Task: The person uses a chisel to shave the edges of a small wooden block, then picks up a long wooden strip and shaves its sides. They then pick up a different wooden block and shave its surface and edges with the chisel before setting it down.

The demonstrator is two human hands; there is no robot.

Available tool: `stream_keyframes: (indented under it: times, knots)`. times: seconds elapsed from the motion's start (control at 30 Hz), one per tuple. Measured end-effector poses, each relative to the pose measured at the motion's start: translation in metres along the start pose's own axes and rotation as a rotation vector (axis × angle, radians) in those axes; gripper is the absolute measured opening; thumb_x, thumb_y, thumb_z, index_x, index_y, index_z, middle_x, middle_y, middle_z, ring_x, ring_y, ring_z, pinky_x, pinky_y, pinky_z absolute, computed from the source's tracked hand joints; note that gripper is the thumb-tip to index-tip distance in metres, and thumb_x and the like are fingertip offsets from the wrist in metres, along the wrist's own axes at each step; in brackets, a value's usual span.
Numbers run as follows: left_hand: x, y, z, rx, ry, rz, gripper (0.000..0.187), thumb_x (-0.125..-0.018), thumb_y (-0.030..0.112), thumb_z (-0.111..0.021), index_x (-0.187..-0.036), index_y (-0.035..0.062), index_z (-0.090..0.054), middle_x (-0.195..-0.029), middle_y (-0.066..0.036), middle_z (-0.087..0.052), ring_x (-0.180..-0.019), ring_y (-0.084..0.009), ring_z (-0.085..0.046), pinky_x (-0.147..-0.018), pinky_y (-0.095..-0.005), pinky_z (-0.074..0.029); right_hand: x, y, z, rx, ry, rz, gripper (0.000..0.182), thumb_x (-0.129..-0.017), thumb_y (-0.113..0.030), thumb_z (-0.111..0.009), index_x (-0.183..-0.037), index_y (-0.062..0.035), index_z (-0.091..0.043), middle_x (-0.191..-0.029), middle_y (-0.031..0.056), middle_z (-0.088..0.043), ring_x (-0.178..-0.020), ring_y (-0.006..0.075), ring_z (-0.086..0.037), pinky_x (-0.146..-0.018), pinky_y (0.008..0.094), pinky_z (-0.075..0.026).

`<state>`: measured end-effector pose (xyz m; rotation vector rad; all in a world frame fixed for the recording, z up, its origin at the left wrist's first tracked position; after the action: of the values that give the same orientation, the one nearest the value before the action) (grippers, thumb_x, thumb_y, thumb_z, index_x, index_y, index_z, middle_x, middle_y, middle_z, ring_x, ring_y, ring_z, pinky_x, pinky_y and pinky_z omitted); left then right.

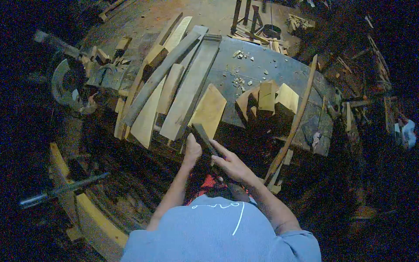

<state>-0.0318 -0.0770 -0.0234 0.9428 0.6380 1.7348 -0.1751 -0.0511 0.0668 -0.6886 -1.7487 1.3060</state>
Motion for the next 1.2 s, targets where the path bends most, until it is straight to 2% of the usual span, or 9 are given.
stream_keyframes:
  times: [0.1,0.37,0.47,0.53,0.67,0.73,1.07,1.13,1.2]
  knots:
    - [0.005,0.014,0.008,0.065,-0.028,-0.017,0.017,-0.076,0.010,-0.044,-0.085,-0.0050,-0.043,-0.081,-0.021,-0.050,-0.075,-0.0336,-0.049,-0.068,-0.0405,-0.038,0.002,-0.003,-0.004,-0.243,-0.003,-0.257,0.054,-0.088,-0.016,-0.043,-0.136,-0.0151,-0.020,-0.058,0.0007,-0.045,-0.041,0.0080,-0.042,-0.041,0.0217,-0.039]
    - [0.006,0.031,0.016,-0.116,0.053,-0.244,0.030,-0.077,0.024,-0.050,-0.070,-0.0043,-0.044,-0.065,-0.021,-0.046,-0.061,-0.0344,-0.046,-0.057,-0.0426,-0.036,-0.013,0.001,0.002,-0.350,0.080,-0.277,0.053,-0.088,-0.014,-0.042,-0.136,-0.0135,-0.021,-0.057,0.0007,-0.044,-0.042,0.0078,-0.043,-0.040,0.0217,-0.039]
    - [0.001,0.016,0.015,-0.029,0.041,0.052,0.034,-0.077,0.027,-0.052,-0.070,-0.0049,-0.046,-0.067,-0.022,-0.049,-0.060,-0.0352,-0.048,-0.055,-0.0442,-0.036,-0.006,-0.001,-0.003,-0.211,0.067,-0.189,0.053,-0.086,-0.014,-0.045,-0.134,-0.0103,-0.025,-0.082,0.0040,-0.052,-0.052,0.0093,-0.048,-0.043,0.0243,-0.042]
    - [0.006,0.020,0.012,-0.070,0.056,-0.221,0.037,-0.077,0.029,-0.053,-0.066,-0.0056,-0.047,-0.065,-0.023,-0.051,-0.059,-0.0349,-0.050,-0.054,-0.0443,-0.037,-0.010,-0.004,0.006,-0.287,0.087,-0.335,0.054,-0.084,-0.013,-0.046,-0.134,-0.0105,-0.026,-0.076,0.0027,-0.052,-0.056,0.0088,-0.049,-0.045,0.0235,-0.043]
    - [0.012,0.031,0.012,-0.125,0.128,-0.278,0.042,-0.077,0.032,-0.055,-0.060,-0.0056,-0.047,-0.059,-0.021,-0.051,-0.054,-0.0325,-0.050,-0.051,-0.0435,-0.036,-0.039,0.017,0.025,-0.469,0.159,-0.310,0.054,-0.087,-0.016,-0.041,-0.136,-0.0181,-0.020,-0.061,0.0028,-0.046,-0.043,0.0094,-0.044,-0.040,0.0216,-0.039]
    - [0.009,0.026,0.014,0.056,0.028,-0.009,0.048,-0.077,0.036,-0.057,-0.056,-0.0052,-0.046,-0.053,-0.018,-0.047,-0.049,-0.0283,-0.047,-0.048,-0.0422,-0.035,-0.033,-0.002,0.020,-0.359,0.137,-0.309,0.053,-0.087,-0.015,-0.041,-0.136,-0.0183,-0.021,-0.061,0.0025,-0.045,-0.044,0.0088,-0.043,-0.040,0.0212,-0.039]
    - [0.022,0.004,0.010,0.011,0.061,-0.102,0.038,-0.079,0.028,-0.059,-0.061,-0.0044,-0.052,-0.049,-0.015,-0.042,-0.047,-0.0243,-0.044,-0.046,-0.0398,-0.031,-0.092,0.043,0.061,-0.514,0.176,-0.291,0.057,-0.086,-0.016,-0.040,-0.137,-0.0216,-0.016,-0.061,0.0040,-0.047,-0.042,0.0111,-0.045,-0.040,0.0258,-0.042]
    - [0.033,0.009,0.011,0.068,0.063,-0.366,0.033,-0.081,0.025,-0.057,-0.066,-0.0040,-0.056,-0.046,-0.012,-0.037,-0.046,-0.0233,-0.042,-0.045,-0.0394,-0.030,-0.114,0.062,0.080,-0.647,0.190,-0.314,0.060,-0.084,-0.015,-0.042,-0.137,-0.0195,-0.013,-0.060,0.0050,-0.046,-0.044,0.0148,-0.046,-0.042,0.0299,-0.043]
    - [0.031,0.004,0.013,-0.086,-0.021,-0.311,0.029,-0.083,0.023,-0.055,-0.074,-0.0042,-0.059,-0.055,-0.011,-0.047,-0.053,-0.0192,-0.048,-0.045,-0.0352,-0.033,-0.121,0.067,0.086,-0.623,0.203,-0.295,0.059,-0.084,-0.016,-0.042,-0.137,-0.0207,-0.015,-0.061,0.0052,-0.047,-0.044,0.0146,-0.044,-0.042,0.0293,-0.043]
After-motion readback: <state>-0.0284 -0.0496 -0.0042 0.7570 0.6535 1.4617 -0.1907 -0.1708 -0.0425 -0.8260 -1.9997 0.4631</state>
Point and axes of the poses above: each hand's wrist, its own x-axis away from the middle knuckle, its own z-axis out of the back of the hand, y = z × x, the point moved 5 cm from there along -x, towards the middle knuckle
